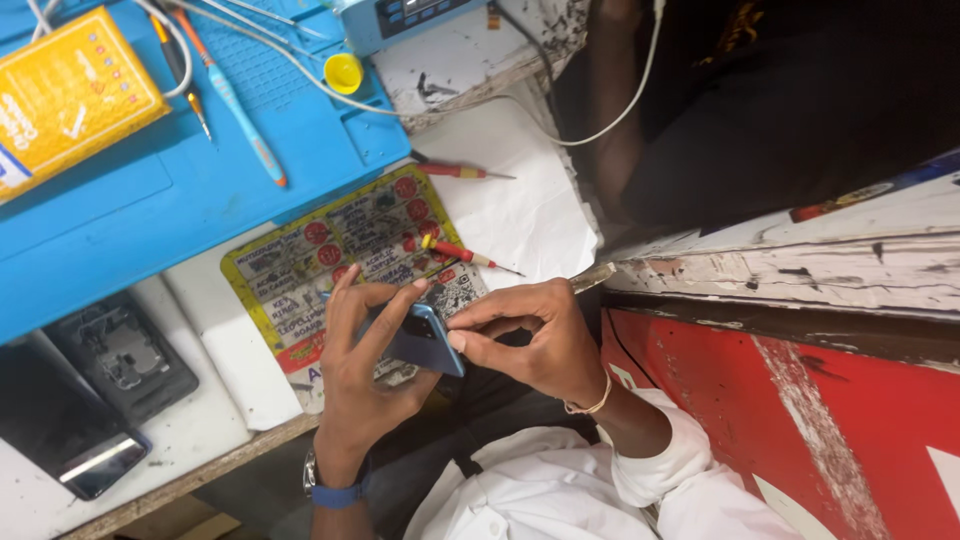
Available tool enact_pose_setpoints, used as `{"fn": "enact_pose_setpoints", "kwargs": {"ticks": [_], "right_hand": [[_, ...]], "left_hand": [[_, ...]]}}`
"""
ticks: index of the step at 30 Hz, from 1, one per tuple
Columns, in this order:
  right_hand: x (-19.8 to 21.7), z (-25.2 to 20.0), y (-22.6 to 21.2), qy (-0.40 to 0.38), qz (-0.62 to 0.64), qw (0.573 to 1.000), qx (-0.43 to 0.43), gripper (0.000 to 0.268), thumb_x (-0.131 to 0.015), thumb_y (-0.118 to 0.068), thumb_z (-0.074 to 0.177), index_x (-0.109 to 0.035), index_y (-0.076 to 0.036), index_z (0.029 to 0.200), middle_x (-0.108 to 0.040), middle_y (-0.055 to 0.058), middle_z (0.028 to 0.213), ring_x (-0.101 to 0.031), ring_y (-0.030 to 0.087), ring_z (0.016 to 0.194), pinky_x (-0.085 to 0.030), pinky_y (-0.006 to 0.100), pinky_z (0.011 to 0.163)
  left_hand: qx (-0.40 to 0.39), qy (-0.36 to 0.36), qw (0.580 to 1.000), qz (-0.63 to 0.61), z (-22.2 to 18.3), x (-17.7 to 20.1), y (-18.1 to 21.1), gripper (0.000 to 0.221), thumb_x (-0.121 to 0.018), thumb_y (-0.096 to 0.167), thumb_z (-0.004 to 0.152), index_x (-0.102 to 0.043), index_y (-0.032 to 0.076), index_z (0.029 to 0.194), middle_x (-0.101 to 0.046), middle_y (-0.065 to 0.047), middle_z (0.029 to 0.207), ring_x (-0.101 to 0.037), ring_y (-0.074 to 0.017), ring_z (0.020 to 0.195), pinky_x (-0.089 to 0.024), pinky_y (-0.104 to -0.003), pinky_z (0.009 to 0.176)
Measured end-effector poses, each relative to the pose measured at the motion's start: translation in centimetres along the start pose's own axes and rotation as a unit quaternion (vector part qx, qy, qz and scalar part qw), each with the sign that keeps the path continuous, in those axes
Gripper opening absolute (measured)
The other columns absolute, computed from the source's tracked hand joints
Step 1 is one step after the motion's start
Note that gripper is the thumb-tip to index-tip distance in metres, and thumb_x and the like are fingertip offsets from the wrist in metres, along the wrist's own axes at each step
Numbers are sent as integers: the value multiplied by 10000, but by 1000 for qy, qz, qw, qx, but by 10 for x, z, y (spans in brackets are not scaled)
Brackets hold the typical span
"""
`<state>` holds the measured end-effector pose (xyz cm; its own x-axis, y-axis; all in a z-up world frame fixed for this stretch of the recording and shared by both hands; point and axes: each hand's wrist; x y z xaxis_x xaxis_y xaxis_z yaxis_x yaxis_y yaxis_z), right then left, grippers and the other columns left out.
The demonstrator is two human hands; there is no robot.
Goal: The person removes the SIM tray from a blue smartphone using a tool, cleans the edges of the device with a brush, and then marks a black replacement component using a white marker.
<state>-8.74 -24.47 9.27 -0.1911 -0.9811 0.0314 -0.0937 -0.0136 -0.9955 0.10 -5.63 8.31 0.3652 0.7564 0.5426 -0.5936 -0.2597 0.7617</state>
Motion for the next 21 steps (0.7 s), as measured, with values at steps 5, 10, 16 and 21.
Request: {"fn": "enact_pose_setpoints", "kwargs": {"ticks": [5,10,16,21], "right_hand": [[7,-1,-8,-5,-18,999,-27,302,-792,-69,824,-756,24,1109,-806,135,957,-794,153,866,-656,235,800],[3,2,0,7,-74,997,-33,304,-831,-98,808,-758,57,1059,-798,135,948,-771,129,796,-649,233,681],[-5,5,22,46,-5,998,-33,257,-806,-56,846,-768,72,1066,-795,113,899,-735,91,755,-601,203,646],[-29,-5,43,85,-60,994,25,261,-859,13,776,-801,84,1021,-685,137,726,-474,61,557,-351,185,533]], "left_hand": [[-9,-24,1000,6,2,-3,1,793,-853,49,550,-653,103,1316,-618,-85,1107,-606,-274,1067,-351,-582,1218],[-9,-61,998,29,2,-4,-1,872,-853,50,550,-618,123,1386,-594,-84,1141,-596,-287,1141,-315,-589,1259],[26,79,995,-46,-19,13,3,1035,-837,178,678,-282,37,1540,-340,-219,1544,-276,-357,1511,-206,-580,1243],[233,325,847,-349,-44,-8,4,885,-721,150,972,-173,-11,1649,-413,-206,1586,-403,-316,1518,-323,-507,1294]]}}
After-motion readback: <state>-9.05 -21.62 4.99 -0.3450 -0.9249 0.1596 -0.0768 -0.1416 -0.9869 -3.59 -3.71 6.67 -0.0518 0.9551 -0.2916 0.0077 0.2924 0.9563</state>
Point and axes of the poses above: each hand's wrist, its own z-axis towards the middle knuckle, its own x-axis out of the back of the hand, y = z × x
